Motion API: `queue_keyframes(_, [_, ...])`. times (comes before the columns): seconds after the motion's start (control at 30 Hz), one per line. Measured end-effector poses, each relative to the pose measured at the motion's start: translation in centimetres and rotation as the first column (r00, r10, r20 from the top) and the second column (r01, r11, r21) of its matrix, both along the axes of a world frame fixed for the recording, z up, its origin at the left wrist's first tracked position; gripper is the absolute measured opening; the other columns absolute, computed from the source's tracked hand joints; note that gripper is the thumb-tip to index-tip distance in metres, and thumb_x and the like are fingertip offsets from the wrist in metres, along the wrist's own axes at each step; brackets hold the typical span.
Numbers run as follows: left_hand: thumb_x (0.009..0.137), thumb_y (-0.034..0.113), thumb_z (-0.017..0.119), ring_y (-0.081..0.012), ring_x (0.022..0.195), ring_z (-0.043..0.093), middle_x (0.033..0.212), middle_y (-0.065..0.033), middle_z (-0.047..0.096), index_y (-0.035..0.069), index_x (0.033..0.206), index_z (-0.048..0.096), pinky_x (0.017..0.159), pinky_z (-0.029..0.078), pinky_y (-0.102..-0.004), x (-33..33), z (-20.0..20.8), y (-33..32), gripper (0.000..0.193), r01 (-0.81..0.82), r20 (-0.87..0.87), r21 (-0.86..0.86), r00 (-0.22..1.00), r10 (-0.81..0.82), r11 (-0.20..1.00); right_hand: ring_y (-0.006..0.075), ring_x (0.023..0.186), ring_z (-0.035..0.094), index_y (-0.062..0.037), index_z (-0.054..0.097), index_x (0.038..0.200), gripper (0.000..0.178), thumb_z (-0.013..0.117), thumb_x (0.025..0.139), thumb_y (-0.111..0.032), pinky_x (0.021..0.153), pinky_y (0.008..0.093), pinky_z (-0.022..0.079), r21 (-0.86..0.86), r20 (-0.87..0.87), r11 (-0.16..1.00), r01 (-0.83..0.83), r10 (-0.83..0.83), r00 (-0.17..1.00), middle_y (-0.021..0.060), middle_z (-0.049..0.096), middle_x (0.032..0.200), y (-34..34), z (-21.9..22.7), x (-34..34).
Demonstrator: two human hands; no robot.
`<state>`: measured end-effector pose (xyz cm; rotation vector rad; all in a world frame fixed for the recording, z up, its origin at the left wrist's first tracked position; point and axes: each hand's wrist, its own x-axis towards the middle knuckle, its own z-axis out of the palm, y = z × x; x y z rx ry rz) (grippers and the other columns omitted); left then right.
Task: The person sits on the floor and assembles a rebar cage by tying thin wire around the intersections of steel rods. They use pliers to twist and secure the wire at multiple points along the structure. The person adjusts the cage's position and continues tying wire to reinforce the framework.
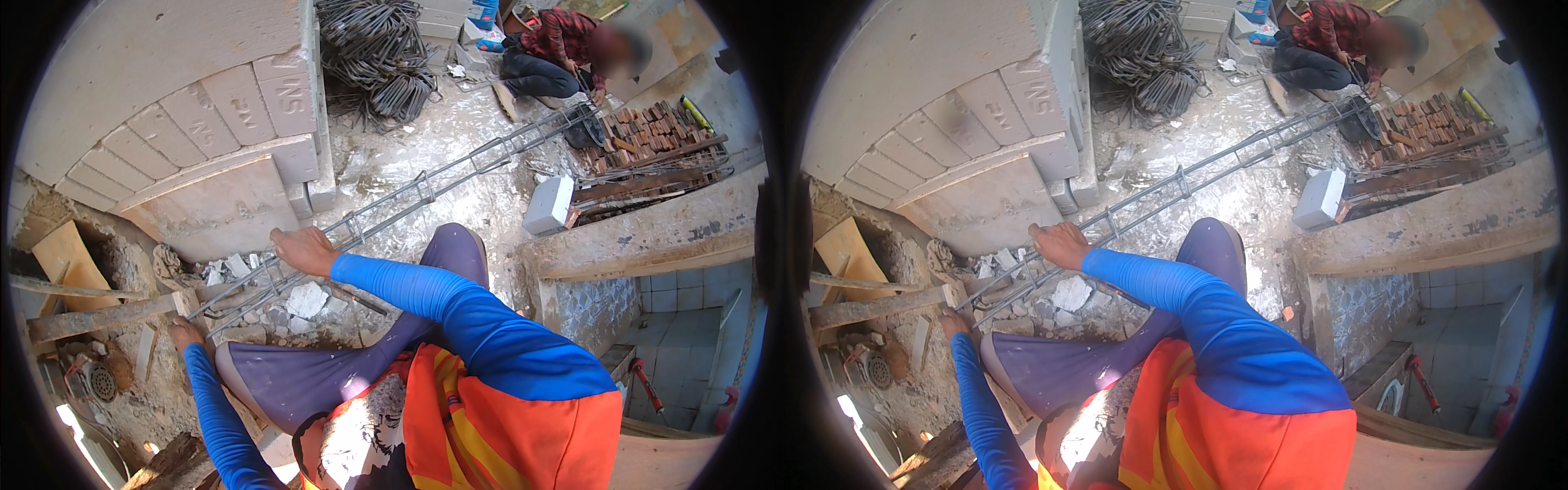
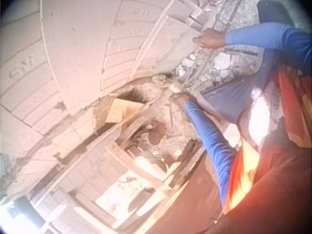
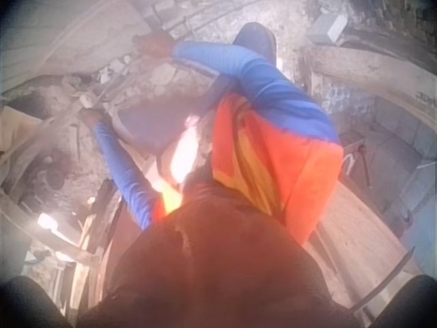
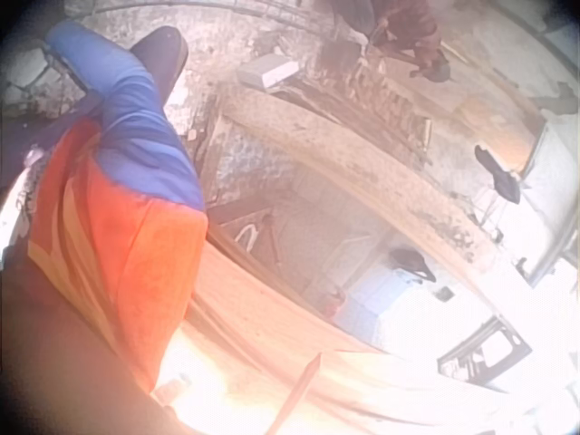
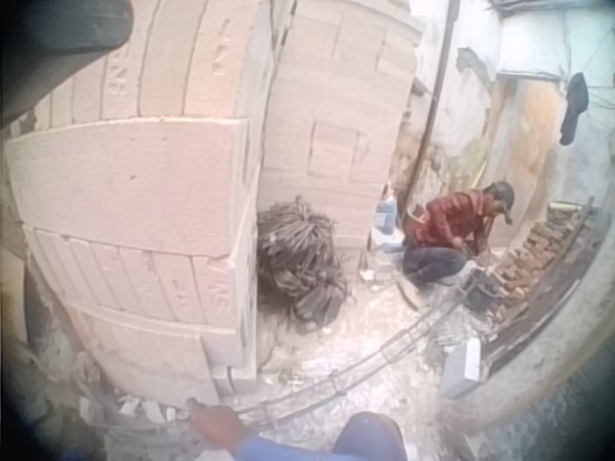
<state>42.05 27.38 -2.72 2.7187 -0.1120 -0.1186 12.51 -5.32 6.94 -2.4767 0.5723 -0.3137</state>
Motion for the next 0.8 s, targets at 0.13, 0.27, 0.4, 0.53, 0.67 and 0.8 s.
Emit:
queue_keyframes(0.13, [0.105, 0.043, 0.035, -0.0551, 0.108, 0.061, 0.116, -0.0405, 0.062, -0.01, 0.115, 0.054, 0.094, 0.047, -0.0566, -0.1, 0.4, -0.1, 0.057, 0.018, 0.0, 0.026, 1.0, -0.018, 0.999, 0.0432, 0.069, 0.066, -0.0026, 0.057, 0.103, 0.022, 0.053, 0.098, -0.024, 0.063, 0.056, 0.05, 0.007, -0.002, 1.0, -0.008, 0.008, 1.0, 0.0208, 0.065, 0.071, 0.0, -0.2, 0.0])
queue_keyframes(0.27, [0.105, 0.043, 0.035, -0.0543, 0.108, 0.061, 0.116, -0.0402, 0.062, -0.01, 0.115, 0.054, 0.095, 0.047, -0.056, -0.1, 0.5, -0.1, 0.057, 0.054, 0.014, 0.044, 0.998, -0.055, 0.998, 0.0429, 0.071, 0.067, -0.0021, 0.058, 0.103, 0.021, 0.055, 0.096, -0.021, 0.065, 0.0557, 0.051, 0.016, -0.014, 1.0, -0.001, 0.001, 1.0, 0.0214, 0.066, 0.072, 0.0, 0.0, 0.0])
queue_keyframes(0.4, [0.105, 0.043, 0.035, -0.0538, 0.108, 0.061, 0.114, -0.0397, 0.063, -0.01, 0.115, 0.054, 0.095, 0.047, -0.056, 0.0, 0.4, 0.1, 0.058, 0.011, 0.008, 0.038, 1.0, -0.012, 0.999, 0.0428, 0.073, 0.069, -0.0011, 0.059, 0.102, 0.018, 0.057, 0.091, -0.016, 0.068, 0.0551, 0.052, 0.032, -0.024, 1.0, 0.0, 0.001, 1.0, 0.0226, 0.067, 0.073, 0.2, 0.8, -0.1])
queue_keyframes(0.53, [0.105, 0.043, 0.034, -0.0542, 0.108, 0.061, 0.114, -0.0398, 0.063, -0.011, 0.116, 0.054, 0.095, 0.047, -0.0562, 0.0, 0.7, 0.0, 0.058, 0.066, -0.027, 0.087, 0.998, -0.064, 0.994, 0.043, 0.072, 0.068, -0.0005, 0.058, 0.101, 0.017, 0.056, 0.091, -0.015, 0.067, 0.0554, 0.051, 0.03, -0.014, 1.0, 0.003, -0.003, 1.0, 0.0226, 0.067, 0.073, 0.2, 0.7, -0.1])
queue_keyframes(0.67, [0.105, 0.044, 0.034, -0.0544, 0.108, 0.061, 0.116, -0.0409, 0.061, -0.011, 0.116, 0.053, 0.095, 0.046, -0.0565, 0.1, 0.4, 0.1, 0.06, 0.055, -0.005, 0.061, 0.999, -0.054, 0.997, 0.043, 0.067, 0.066, -0.0022, 0.057, 0.104, 0.022, 0.053, 0.098, -0.023, 0.063, 0.0556, 0.05, 0.004, 0.005, 1.0, -0.006, 0.006, 1.0, 0.0211, 0.065, 0.069, -0.1, -0.2, -0.1])
queue_keyframes(0.8, [0.104, 0.045, 0.034, -0.0547, 0.11, 0.06, 0.12, -0.0421, 0.059, -0.012, 0.118, 0.054, 0.096, 0.046, -0.0564, -0.2, 0.3, -0.4, 0.062, 0.022, -0.004, -0.003, 1.0, -0.022, 1.0, 0.0443, 0.068, 0.065, -0.0022, 0.056, 0.102, 0.021, 0.053, 0.099, -0.022, 0.063, 0.0564, 0.049, 0.019, 0.012, 1.0, 0.002, -0.002, 1.0, 0.022, 0.065, 0.069, -0.4, -0.2, -0.3])
